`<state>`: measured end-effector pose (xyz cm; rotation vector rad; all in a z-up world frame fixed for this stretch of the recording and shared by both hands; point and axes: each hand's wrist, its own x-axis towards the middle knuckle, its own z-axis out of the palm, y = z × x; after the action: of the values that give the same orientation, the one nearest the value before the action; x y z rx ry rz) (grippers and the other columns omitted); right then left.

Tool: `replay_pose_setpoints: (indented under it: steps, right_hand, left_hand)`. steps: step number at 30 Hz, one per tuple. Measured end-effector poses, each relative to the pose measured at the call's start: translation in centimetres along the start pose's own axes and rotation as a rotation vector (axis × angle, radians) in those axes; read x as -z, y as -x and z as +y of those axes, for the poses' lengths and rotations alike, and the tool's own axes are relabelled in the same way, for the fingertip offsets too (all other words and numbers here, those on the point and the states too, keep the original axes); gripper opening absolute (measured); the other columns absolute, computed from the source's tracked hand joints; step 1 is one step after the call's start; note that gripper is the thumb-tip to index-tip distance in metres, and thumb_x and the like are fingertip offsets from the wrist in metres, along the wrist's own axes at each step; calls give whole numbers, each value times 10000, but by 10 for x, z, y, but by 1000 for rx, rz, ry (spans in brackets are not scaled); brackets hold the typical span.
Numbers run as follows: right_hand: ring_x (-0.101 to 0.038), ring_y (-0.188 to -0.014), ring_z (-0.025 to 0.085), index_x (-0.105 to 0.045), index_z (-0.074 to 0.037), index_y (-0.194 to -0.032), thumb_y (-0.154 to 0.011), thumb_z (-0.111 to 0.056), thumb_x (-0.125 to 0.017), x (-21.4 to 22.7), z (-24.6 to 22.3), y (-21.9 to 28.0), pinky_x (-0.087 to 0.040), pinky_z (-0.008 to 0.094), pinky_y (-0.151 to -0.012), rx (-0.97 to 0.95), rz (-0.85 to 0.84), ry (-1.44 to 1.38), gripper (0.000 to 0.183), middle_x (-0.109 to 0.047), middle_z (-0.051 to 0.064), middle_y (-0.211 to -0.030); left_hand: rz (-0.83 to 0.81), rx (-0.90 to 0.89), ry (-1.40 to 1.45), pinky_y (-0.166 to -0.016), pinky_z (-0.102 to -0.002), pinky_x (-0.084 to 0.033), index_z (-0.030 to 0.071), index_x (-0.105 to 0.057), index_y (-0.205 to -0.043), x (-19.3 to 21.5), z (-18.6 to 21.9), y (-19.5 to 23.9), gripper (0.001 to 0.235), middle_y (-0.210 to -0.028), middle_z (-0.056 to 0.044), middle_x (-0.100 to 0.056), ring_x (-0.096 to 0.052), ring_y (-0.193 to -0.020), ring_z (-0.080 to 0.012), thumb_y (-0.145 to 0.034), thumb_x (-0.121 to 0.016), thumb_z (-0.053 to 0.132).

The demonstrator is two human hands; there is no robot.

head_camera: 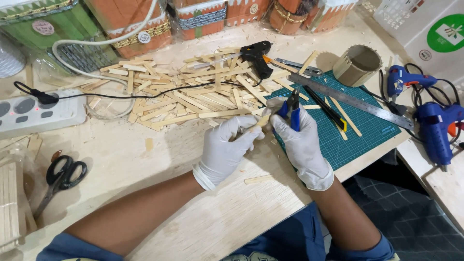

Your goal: Cutting and trimming thin wooden craft sticks using a hand-held cutter on a workbench.

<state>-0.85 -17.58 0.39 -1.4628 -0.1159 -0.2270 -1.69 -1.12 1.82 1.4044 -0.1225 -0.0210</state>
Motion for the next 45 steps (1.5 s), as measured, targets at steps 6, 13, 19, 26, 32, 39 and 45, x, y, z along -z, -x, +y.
replay_pose_setpoints:
  steps: [6, 13, 19, 26, 32, 39, 45]
  right_hand:
    - [-689, -752, 128, -696, -27, -1064, -887, -55, -766, -28, -25, 11, -583, 278, -750, -52, -4, 6, 192, -714, 89, -881]
    - [-659, -733, 88, -740, -68, -1002, -867, -47, -802, -18, -19, 6, -568, 251, -738, -21, 9, 112, 150, -729, 57, -857]
    - [-652, -687, 165, -707, -74, -918, -933, -62, -727, 13, -36, 9, -540, 277, -718, 35, 151, 112, 28, -676, 91, -706]
    - [-644, -789, 175, -771, -159, -1086, -918, -111, -747, 45, -73, 42, -513, 319, -778, -301, 207, 768, 176, -695, 85, -854]
    - [-696, -1095, 315, -742, -205, -1221, -930, -228, -724, 38, -71, 48, -533, 419, -946, -428, 178, 1007, 292, -734, 109, -1137]
    - [-654, -1140, 391, -693, -75, -1272, -975, -153, -677, 41, -64, 45, -517, 470, -945, -271, 272, 1143, 307, -676, 167, -1204]
    - [-675, -1123, 307, -695, -156, -1298, -952, -187, -669, 22, -63, 18, -525, 388, -953, -222, -85, 1252, 348, -707, 108, -1148]
  left_hand:
    - [33, -4, -41, -508, -214, -504, 41, -753, -982, 5, -3, -7, 120, -606, -73, -705, -585, -508, -60, -892, -753, 119]
    - [12, -50, -133, -570, -238, -564, 63, -766, -986, 7, -11, -3, 159, -700, -79, -760, -691, -548, -97, -858, -803, 149]
    - [-76, -272, -255, -678, -354, -570, 133, -668, -1236, 12, -8, -9, 349, -940, -129, -769, -679, -706, -176, -1060, -447, 337]
    - [-65, -322, -192, -702, -291, -531, 83, -633, -1225, 15, -9, -12, 312, -906, -104, -738, -610, -715, -129, -1065, -392, 200]
    - [-34, -303, -201, -693, -277, -532, 116, -646, -1182, 16, -10, -12, 291, -881, -80, -741, -615, -701, -131, -1051, -394, 180]
    - [-5, -524, -455, -807, -330, -521, 185, -725, -1078, 19, -8, -14, 185, -865, -26, -749, -662, -797, -201, -982, -591, 103]
    - [-14, -644, -491, -943, -344, -435, 238, -738, -980, 23, -29, -24, 228, -888, 31, -711, -623, -927, -213, -903, -592, 80]
